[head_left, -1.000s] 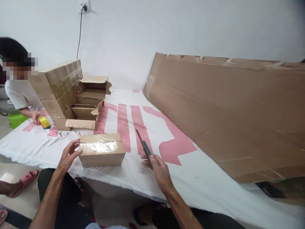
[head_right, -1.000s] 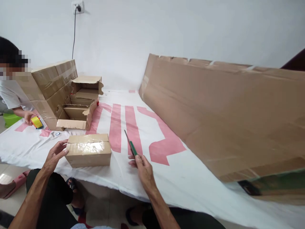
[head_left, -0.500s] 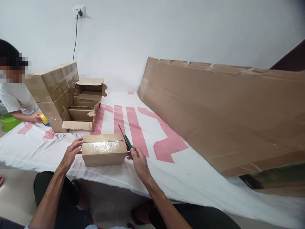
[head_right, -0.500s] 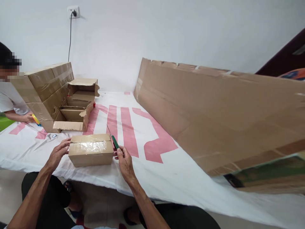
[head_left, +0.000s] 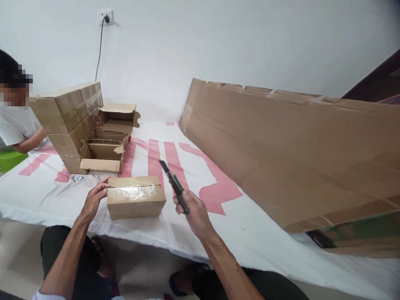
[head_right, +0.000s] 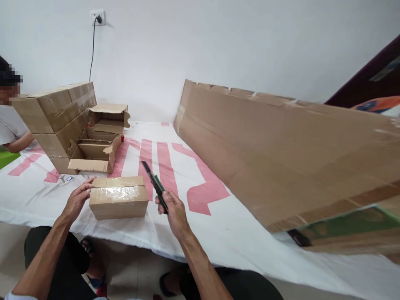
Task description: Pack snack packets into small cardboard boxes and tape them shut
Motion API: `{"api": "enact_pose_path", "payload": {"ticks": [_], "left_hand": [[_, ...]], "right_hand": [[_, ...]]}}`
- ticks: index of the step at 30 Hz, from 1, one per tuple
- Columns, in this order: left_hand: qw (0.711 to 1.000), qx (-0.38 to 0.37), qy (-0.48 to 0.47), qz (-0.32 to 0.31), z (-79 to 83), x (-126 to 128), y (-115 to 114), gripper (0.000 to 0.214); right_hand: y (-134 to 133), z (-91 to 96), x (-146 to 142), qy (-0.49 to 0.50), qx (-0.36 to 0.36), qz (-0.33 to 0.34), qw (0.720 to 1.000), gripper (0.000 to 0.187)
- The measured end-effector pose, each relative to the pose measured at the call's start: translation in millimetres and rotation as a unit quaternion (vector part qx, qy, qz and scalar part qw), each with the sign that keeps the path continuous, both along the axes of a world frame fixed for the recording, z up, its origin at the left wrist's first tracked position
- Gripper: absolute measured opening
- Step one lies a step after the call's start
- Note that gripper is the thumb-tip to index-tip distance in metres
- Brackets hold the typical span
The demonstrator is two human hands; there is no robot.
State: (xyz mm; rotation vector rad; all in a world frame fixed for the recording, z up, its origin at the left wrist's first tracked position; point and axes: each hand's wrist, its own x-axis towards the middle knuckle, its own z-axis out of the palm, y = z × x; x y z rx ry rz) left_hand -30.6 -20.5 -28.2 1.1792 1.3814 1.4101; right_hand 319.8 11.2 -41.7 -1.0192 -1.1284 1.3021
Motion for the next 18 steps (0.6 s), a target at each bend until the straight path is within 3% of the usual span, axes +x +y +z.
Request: {"api": "enact_pose_path", "payload": {"ticks": [5,11,18], "left_hand": [[0.999,0.014,0.038,0.005,0.4,5,-3,0.030],[1.000,-0.004,0.015,0.003,0.7,9,-6,0.044],[0.999,0.029,0.016,-0.004,-5.9,4,-4,0.043]], "right_hand": [[-1,20.9,0,-0.193,0.092,0.054,0.975,0.059],[-1,36.6,-10,-0.237,0.129,0.136,0.953,0.055],[2,41.3,-12,-0.254,0.134,0.147,0.947,0.053]]}}
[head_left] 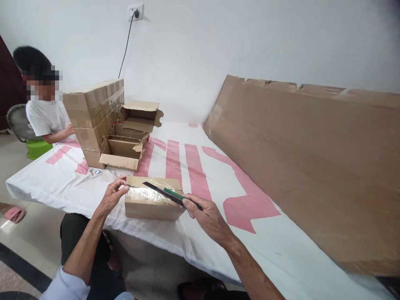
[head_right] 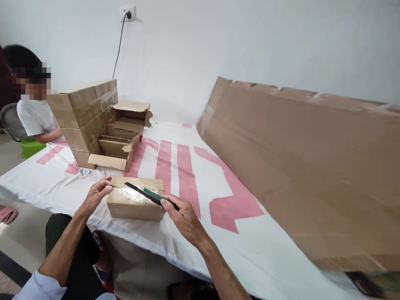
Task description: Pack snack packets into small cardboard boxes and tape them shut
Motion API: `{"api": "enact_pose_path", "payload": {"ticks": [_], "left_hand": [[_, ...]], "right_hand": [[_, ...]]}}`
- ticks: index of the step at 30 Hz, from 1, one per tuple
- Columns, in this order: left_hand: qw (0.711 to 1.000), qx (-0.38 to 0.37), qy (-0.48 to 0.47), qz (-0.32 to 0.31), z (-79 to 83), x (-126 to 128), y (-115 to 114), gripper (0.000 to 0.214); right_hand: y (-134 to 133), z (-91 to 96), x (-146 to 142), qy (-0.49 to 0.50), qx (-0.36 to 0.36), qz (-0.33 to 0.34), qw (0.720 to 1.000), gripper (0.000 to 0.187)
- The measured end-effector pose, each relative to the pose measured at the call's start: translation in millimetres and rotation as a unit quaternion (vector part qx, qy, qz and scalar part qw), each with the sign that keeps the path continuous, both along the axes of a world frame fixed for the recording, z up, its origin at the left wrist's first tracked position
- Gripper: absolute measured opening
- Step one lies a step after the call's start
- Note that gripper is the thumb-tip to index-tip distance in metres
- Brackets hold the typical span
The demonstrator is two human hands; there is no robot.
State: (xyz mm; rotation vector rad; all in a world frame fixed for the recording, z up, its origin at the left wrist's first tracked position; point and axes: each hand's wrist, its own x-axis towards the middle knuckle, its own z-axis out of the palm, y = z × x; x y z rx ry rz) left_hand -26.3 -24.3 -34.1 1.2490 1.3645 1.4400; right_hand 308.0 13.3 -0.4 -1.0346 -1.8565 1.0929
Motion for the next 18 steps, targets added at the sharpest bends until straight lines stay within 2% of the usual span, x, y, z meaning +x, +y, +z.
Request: {"api": "enact_pose_path", "payload": {"ticks": [5,7,9,11,14,16,18], "left_hand": [[1.000,0.010,0.003,-0.013,-14.3,-2,3,0.040],[0.999,0.005,0.052,-0.002,-21.0,-12,8,0.037],[0.985,-0.040,0.160,0.053,-25.7,-34,16,0.033],[0.946,-0.107,0.273,0.137,-26.6,-67,25,0.028],[0.900,-0.160,0.335,0.229,-23.0,-120,37,0.020],[0.875,-0.190,0.364,0.257,-21.7,-147,43,0.018],[0.859,-0.217,0.384,0.261,-24.4,-163,49,0.018]], "right_hand": [[1,-1.3,-1,-0.001,-0.007,-0.008,1.000,0.052],[1,-3.4,0,0.003,-0.019,-0.015,1.000,0.053],[2,-5.5,1,0.009,-0.031,-0.032,0.999,0.055],[4,-5.9,2,0.017,-0.028,-0.066,0.997,0.055],[10,-2.0,-1,0.024,0.009,-0.126,0.992,0.048],[14,1.3,-8,0.017,0.050,-0.138,0.989,0.041],[17,1.2,-18,-0.003,0.100,-0.127,0.987,0.036]]}}
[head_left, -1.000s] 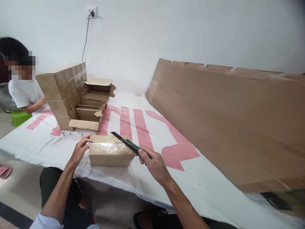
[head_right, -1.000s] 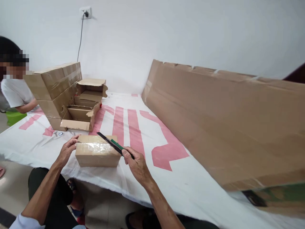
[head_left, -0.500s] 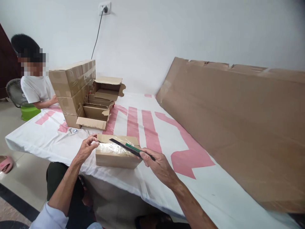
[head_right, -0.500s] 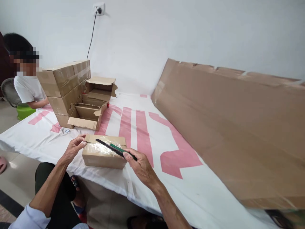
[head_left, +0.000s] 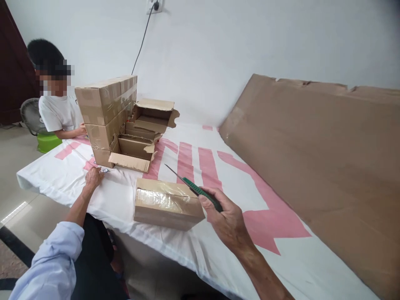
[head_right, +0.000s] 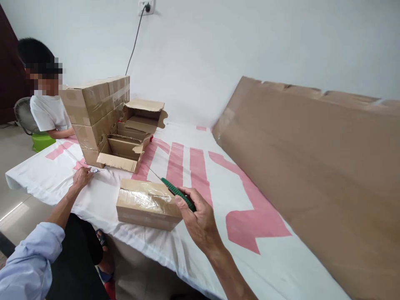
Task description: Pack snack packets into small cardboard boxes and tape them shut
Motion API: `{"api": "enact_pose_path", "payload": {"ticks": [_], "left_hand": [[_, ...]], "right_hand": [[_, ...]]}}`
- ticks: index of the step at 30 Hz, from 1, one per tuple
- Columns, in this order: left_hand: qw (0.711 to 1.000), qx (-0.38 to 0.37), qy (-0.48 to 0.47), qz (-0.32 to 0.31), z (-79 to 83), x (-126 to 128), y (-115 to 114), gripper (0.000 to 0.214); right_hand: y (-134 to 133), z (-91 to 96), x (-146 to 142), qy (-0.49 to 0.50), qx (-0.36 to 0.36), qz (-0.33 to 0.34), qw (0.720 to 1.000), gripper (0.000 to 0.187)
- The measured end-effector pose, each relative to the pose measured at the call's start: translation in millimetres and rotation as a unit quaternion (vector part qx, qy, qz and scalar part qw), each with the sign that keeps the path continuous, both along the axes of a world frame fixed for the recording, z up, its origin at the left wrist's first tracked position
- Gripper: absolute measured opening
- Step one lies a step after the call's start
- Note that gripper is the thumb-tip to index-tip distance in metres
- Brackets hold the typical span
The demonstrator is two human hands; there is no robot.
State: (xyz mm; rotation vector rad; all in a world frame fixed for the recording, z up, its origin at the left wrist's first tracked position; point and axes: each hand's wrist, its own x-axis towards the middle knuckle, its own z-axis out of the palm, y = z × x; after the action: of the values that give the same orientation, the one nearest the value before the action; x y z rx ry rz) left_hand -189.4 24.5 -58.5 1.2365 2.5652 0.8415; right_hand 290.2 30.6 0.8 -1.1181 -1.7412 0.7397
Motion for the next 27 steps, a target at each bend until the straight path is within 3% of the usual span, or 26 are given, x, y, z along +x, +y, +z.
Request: {"api": "enact_pose_path", "payload": {"ticks": [4,10,15,20,27], "left_hand": [[0.999,-0.043,0.017,0.006,-15.6,-11,13,0.018],[0.999,-0.050,0.015,-0.010,-33.4,-20,24,0.016],[0.999,-0.003,-0.004,-0.037,-40.4,-21,23,0.019],[0.992,0.061,-0.092,-0.055,-44.5,-30,23,0.028],[0.950,0.149,-0.266,-0.069,-50.5,-42,19,0.044]], "right_hand": [[5,-16.8,-19,-0.079,0.099,0.028,0.992,0.029],[8,-49.2,-22,-0.158,0.210,-0.002,0.965,0.024],[7,-54.0,-20,-0.186,0.247,-0.016,0.951,0.024],[9,-57.3,-18,-0.189,0.261,-0.017,0.946,0.023],[9,-64.3,-15,-0.201,0.247,-0.038,0.947,0.025]]}}
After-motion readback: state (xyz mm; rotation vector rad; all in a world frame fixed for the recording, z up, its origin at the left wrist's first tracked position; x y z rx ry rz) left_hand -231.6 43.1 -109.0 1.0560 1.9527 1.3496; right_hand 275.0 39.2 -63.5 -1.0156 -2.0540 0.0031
